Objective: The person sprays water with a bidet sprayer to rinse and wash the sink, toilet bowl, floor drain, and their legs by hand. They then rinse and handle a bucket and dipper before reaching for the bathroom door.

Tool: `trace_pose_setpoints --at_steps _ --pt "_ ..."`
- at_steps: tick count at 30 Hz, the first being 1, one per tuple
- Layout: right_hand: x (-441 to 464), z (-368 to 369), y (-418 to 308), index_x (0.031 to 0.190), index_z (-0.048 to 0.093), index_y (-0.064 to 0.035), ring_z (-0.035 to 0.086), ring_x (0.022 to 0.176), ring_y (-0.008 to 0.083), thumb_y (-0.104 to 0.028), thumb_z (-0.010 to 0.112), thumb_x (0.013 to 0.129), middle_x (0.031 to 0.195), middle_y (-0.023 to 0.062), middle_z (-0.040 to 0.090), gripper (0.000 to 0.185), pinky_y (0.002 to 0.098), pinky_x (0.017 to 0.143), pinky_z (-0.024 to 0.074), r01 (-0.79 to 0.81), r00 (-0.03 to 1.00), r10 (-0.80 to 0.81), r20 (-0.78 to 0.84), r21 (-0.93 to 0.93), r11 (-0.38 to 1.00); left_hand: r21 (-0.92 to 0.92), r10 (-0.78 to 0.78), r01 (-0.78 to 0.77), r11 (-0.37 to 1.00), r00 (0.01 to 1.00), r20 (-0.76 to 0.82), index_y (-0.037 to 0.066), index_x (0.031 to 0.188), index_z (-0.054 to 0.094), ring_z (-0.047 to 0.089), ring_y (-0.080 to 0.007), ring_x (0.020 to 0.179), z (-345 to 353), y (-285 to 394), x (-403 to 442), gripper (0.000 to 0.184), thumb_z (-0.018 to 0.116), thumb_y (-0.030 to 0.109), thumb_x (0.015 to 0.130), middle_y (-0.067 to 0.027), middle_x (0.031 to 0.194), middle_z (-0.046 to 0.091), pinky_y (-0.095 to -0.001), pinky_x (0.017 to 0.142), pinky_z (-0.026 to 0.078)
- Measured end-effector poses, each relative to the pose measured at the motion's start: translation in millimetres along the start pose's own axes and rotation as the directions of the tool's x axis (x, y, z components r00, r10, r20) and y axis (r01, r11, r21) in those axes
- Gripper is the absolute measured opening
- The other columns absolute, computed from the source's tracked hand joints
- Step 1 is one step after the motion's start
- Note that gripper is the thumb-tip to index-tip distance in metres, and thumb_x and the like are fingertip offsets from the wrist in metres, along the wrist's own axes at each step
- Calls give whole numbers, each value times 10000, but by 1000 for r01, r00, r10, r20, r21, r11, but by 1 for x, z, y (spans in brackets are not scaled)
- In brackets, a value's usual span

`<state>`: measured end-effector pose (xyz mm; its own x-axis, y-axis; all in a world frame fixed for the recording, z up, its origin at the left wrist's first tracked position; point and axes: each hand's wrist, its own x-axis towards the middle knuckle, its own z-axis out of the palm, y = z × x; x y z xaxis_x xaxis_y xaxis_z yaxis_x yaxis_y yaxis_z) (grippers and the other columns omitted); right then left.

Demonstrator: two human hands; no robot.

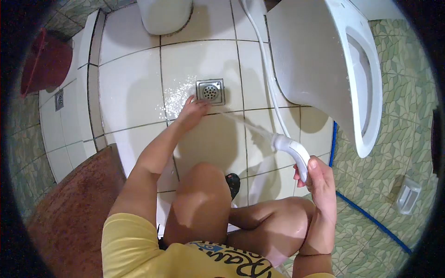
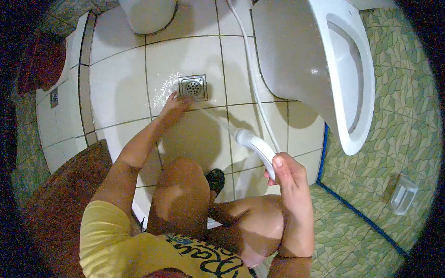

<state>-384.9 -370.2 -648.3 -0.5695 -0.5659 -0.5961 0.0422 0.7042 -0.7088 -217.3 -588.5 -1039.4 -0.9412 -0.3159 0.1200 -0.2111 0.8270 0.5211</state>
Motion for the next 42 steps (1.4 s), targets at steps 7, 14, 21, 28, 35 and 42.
trace_pose_setpoints --at_steps 7,14,21,28,35,42 --pt "5 2 6 818 562 3 446 587 84 -332 456 916 656 15 508 364 229 534 396 38 996 -39 84 24 999 -311 -595 551 774 801 -62 72 949 621 603 -287 691 6 26 44 230 508 80 750 -146 749 622 -318 645 481" --pt "27 6 12 888 566 -15 546 619 238 -311 512 880 727 136 580 301 323 562 432 45 964 25 264 -259 965 -911 -852 412 -16 472 228 3 945 595 519 -103 668 -100 54 66 161 575 38 789 -30 802 609 -215 592 416" --pt "8 13 7 993 560 -7 505 683 109 -302 537 874 722 46 557 319 260 619 414 15 953 4 303 -59 998 -893 -703 81 -442 587 401 -29 1143 451 465 -101 651 -226 110 46 331 551 32 833 -33 831 516 -223 626 429" --pt "-75 1 -42 1040 555 -32 573 863 363 -376 556 834 941 209 581 400 410 751 450 80 966 -35 255 -168 982 -827 -759 551 -112 490 429 41 1131 537 515 -101 776 -288 219 72 314 584 124 831 -1 923 586 -220 698 385" --pt "-147 -107 -163 990 542 15 572 751 271 -286 609 808 876 164 577 358 344 647 460 -90 993 103 -58 190 978 -819 -596 441 -367 565 571 29 1011 604 508 -77 694 -319 364 213 245 619 98 776 -16 816 607 -222 606 391" --pt "-116 -228 -182 806 471 -70 476 539 134 -355 510 863 636 45 454 293 267 470 392 125 886 214 -412 656 744 -897 -609 364 -253 660 439 32 990 609 585 -101 737 -332 451 385 247 644 112 759 -32 826 634 -223 624 412"
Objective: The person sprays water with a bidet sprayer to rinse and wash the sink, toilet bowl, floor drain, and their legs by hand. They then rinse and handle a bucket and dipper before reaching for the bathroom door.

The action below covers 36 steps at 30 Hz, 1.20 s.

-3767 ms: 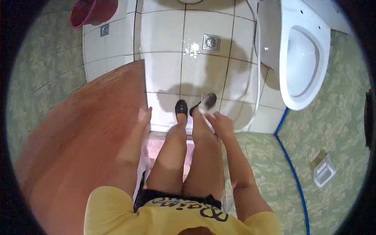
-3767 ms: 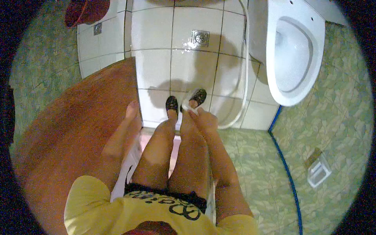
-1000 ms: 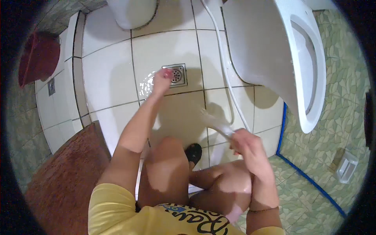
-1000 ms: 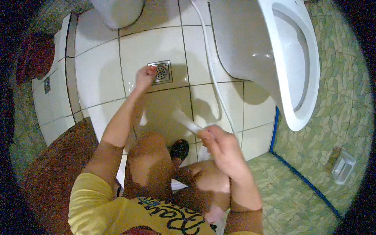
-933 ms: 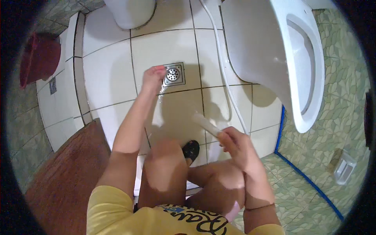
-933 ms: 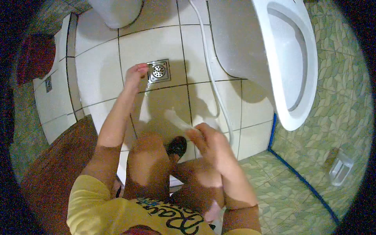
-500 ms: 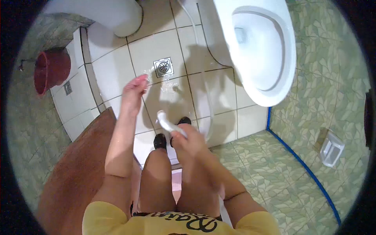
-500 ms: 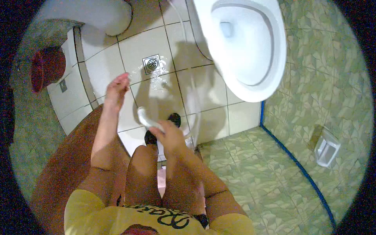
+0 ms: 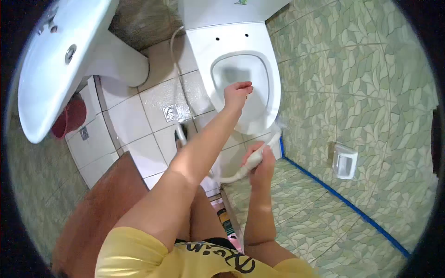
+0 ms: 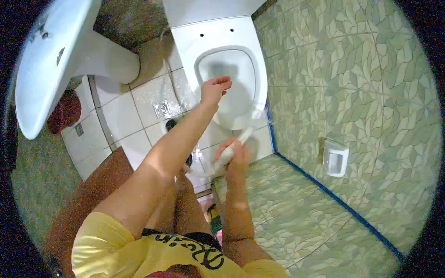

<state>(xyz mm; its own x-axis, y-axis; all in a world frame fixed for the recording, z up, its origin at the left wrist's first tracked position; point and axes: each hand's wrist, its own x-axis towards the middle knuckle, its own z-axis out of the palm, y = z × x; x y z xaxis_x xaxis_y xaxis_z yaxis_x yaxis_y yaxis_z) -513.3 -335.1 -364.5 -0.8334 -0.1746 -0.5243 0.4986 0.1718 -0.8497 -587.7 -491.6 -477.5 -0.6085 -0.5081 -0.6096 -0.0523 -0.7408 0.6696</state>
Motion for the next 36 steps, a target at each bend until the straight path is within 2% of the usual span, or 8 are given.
trace_pose_setpoints --at_steps 5,11,17,19,23,28,35,36 --pt "24 17 -4 900 453 -85 490 483 206 -448 467 856 698 84 466 366 318 409 414 -324 842 60 536 413 851 226 0 6 974 1000 -24 38 944 637 591 -108 707 4 -32 72 219 662 107 737 -28 789 643 -236 634 414" --pt "42 57 -7 1080 464 -1 483 489 181 -405 450 885 806 80 491 449 297 442 413 -275 926 154 344 338 900 296 -404 380 876 914 22 54 1084 588 533 -150 1007 -12 -21 113 373 668 78 720 -51 1072 597 -235 810 403" --pt "44 76 -14 1167 441 47 469 481 155 -370 396 918 695 100 504 487 278 429 398 -234 964 166 210 355 905 475 -123 -149 867 861 494 67 1214 500 371 -177 1171 -43 -56 159 465 560 316 825 -21 1228 483 -414 1012 238" --pt "45 78 -20 1108 460 41 464 467 150 -386 378 921 687 98 504 473 272 415 392 -223 970 177 166 323 920 201 -573 567 799 819 -33 65 1222 485 357 -181 1188 -22 -40 162 476 577 286 810 -36 1288 440 -420 1022 220" --pt "55 80 -30 951 485 9 446 429 142 -422 330 927 640 85 494 459 263 375 375 -284 956 292 18 302 910 139 -578 570 810 816 23 57 1102 576 487 -196 1083 -33 -64 171 337 582 177 787 -70 1180 545 -377 950 347" --pt "67 73 -26 928 484 -7 436 406 137 -425 332 922 603 70 488 445 257 360 364 -196 979 202 -34 130 972 703 -226 269 659 962 -156 100 867 679 620 -149 696 -7 -48 130 193 640 186 699 -52 750 664 -282 706 478" --pt "66 61 -15 914 483 -28 427 379 124 -463 383 896 612 62 506 447 249 341 346 -208 978 207 15 82 975 880 469 -158 447 880 -80 45 853 665 618 -145 732 7 -94 108 192 656 130 680 -79 782 662 -270 715 470" --pt "64 60 -13 914 483 -28 427 379 124 -463 383 896 612 62 506 447 249 341 346 -214 977 213 21 77 974 739 270 -51 672 946 -180 42 849 662 618 -158 716 10 -76 101 192 661 144 686 -74 771 661 -278 708 472"
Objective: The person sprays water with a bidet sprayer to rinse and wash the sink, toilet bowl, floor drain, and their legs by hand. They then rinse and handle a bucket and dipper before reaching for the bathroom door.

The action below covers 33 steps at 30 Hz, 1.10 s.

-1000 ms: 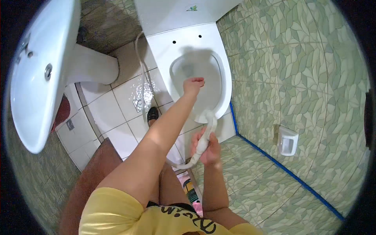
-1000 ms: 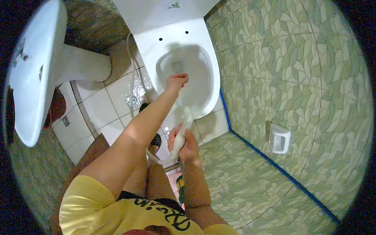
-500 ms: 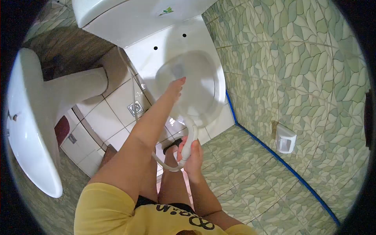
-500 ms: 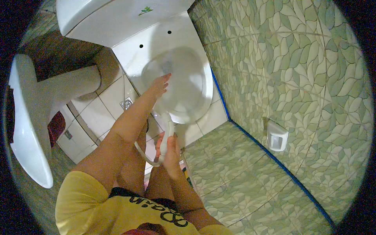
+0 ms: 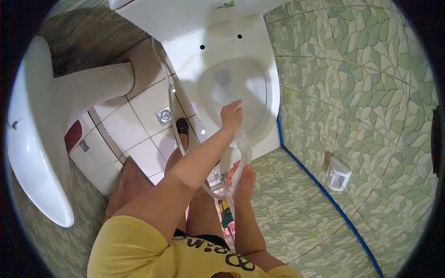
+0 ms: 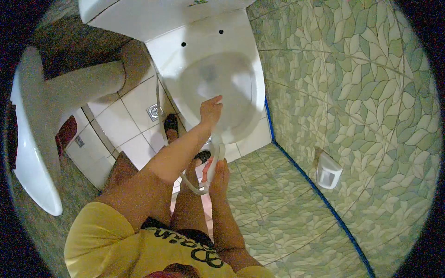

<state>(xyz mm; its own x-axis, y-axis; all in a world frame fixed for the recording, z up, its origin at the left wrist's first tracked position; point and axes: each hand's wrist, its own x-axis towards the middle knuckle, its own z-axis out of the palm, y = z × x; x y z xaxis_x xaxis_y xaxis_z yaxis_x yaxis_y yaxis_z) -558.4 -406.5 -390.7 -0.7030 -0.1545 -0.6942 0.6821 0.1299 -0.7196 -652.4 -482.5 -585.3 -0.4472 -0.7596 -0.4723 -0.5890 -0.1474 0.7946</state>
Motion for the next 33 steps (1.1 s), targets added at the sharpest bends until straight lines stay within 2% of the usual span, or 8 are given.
trace_pose_setpoints --at_steps 4,10,14,16,21,29,32,33 --pt "-8 1 8 971 492 -15 459 435 117 -411 437 893 624 58 517 408 240 384 365 -83 997 83 11 -5 997 -235 -253 276 932 959 125 28 851 650 614 -177 655 -27 9 -10 198 652 176 719 -76 748 657 -288 677 478" --pt "-24 -1 24 905 550 -7 479 492 100 -362 445 904 603 29 509 371 225 438 369 -50 999 48 -15 -233 971 -117 -509 563 818 804 308 -7 828 641 600 -153 597 -53 -1 -15 204 674 162 719 -71 706 641 -265 618 488" --pt "-35 5 20 804 570 -23 466 474 87 -375 429 907 578 13 501 393 223 439 368 -94 989 124 79 -304 948 -501 -130 271 822 945 299 -4 830 645 582 -137 565 -53 -50 -37 222 691 177 711 -67 690 628 -255 561 492" --pt "-36 -8 30 794 565 -28 466 468 86 -385 427 905 579 17 507 399 224 436 372 -202 959 250 132 -296 934 -319 -388 719 618 631 671 -2 830 647 565 -120 545 -81 -42 -58 212 675 173 713 -76 686 621 -248 526 490" --pt "-24 -88 94 969 537 -31 476 492 75 -368 440 905 713 35 567 356 220 413 393 -424 890 456 4 -363 830 -195 -519 570 798 815 258 -8 790 636 546 -103 527 -133 -120 -103 164 659 137 717 -46 650 595 -251 459 441" --pt "-45 -49 104 1180 505 -66 483 641 59 -301 445 915 731 2 522 359 201 534 415 -134 872 362 330 -550 825 -367 -473 589 720 804 361 17 809 638 513 -93 563 -195 -116 -154 91 627 91 758 -9 668 579 -213 495 394" --pt "-43 -67 130 1211 500 -81 476 661 62 -300 452 913 740 7 526 373 196 552 397 67 950 195 243 -770 635 -485 -391 495 721 868 306 27 812 643 523 -94 605 -212 -134 -160 100 643 114 763 -9 691 583 -216 532 408" --pt "-44 -61 120 1216 496 -82 525 723 181 -305 443 910 797 87 562 382 285 659 416 254 917 115 381 -783 568 -483 -294 380 789 924 247 18 818 644 525 -99 614 -205 -181 -159 134 643 145 777 -22 710 595 -227 560 419"
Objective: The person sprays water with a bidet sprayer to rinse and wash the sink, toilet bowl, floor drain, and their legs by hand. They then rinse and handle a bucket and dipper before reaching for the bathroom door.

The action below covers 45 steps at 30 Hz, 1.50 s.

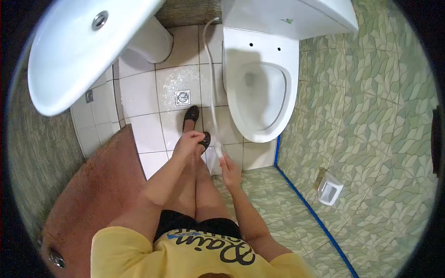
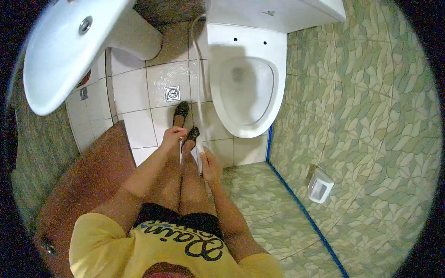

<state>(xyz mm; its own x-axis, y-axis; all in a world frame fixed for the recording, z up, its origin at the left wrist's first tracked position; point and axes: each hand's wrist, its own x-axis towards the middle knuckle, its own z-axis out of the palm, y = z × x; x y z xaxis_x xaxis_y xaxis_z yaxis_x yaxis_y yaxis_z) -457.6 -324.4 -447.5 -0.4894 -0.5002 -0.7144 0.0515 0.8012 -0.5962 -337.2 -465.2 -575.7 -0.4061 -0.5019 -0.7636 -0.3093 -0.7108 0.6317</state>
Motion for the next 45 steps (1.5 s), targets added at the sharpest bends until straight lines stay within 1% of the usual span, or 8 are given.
trace_pose_setpoints --at_steps 5,9,15,23,26,32,38,45 --pt "8 -7 -40 1195 516 -86 574 811 333 -318 439 899 858 199 597 384 379 769 429 329 940 -339 -23 -197 924 -117 -98 69 991 959 -265 -18 818 637 546 -119 644 -69 -15 -39 229 627 208 786 -51 721 620 -255 602 438" --pt "17 5 -24 1175 525 -73 445 527 77 -306 471 905 688 14 519 360 207 485 370 180 984 -180 5 -3 984 254 -90 218 942 896 -435 -24 819 638 570 -151 635 -163 -106 -74 275 606 244 765 -83 698 631 -286 595 454" --pt "67 -8 -80 866 486 -91 418 447 81 -411 417 901 659 21 492 329 220 360 325 37 997 -21 -77 222 974 828 123 24 561 986 -112 18 813 651 625 -262 739 -250 -229 -159 248 612 247 729 -166 787 643 -359 673 483" --pt "161 -26 -300 964 519 -43 417 387 115 -423 346 912 610 35 495 421 237 334 332 301 951 -259 -166 327 896 583 -342 460 670 888 -309 21 780 638 614 -304 747 -275 -225 -215 242 562 250 760 -193 770 626 -385 668 478" --pt "177 -12 -349 939 517 -33 410 371 107 -419 331 922 593 34 488 429 221 317 328 278 961 -266 -80 318 906 801 -51 220 557 971 -232 13 768 629 611 -317 737 -280 -219 -192 251 544 249 766 -202 767 620 -396 650 476" --pt "192 48 -316 903 539 -36 477 427 122 -205 500 831 644 55 550 188 245 333 355 292 949 -301 89 98 951 100 144 -113 989 911 -387 5 795 617 572 -192 674 -253 -124 -113 209 523 189 830 -97 741 621 -309 612 459" --pt "190 159 -246 953 559 -39 561 609 179 -219 524 837 709 71 582 217 321 502 436 263 924 -116 364 -387 884 -548 29 -255 797 922 -387 -15 895 591 575 -137 750 -209 -86 -91 130 570 89 820 -62 802 607 -256 677 477" --pt "191 256 -313 968 553 -24 580 719 255 -299 484 867 766 124 596 301 380 611 441 629 734 -388 557 -344 697 -183 -236 156 971 762 -603 49 800 661 612 -166 725 -184 -151 -129 215 673 233 690 -90 769 649 -282 675 478"
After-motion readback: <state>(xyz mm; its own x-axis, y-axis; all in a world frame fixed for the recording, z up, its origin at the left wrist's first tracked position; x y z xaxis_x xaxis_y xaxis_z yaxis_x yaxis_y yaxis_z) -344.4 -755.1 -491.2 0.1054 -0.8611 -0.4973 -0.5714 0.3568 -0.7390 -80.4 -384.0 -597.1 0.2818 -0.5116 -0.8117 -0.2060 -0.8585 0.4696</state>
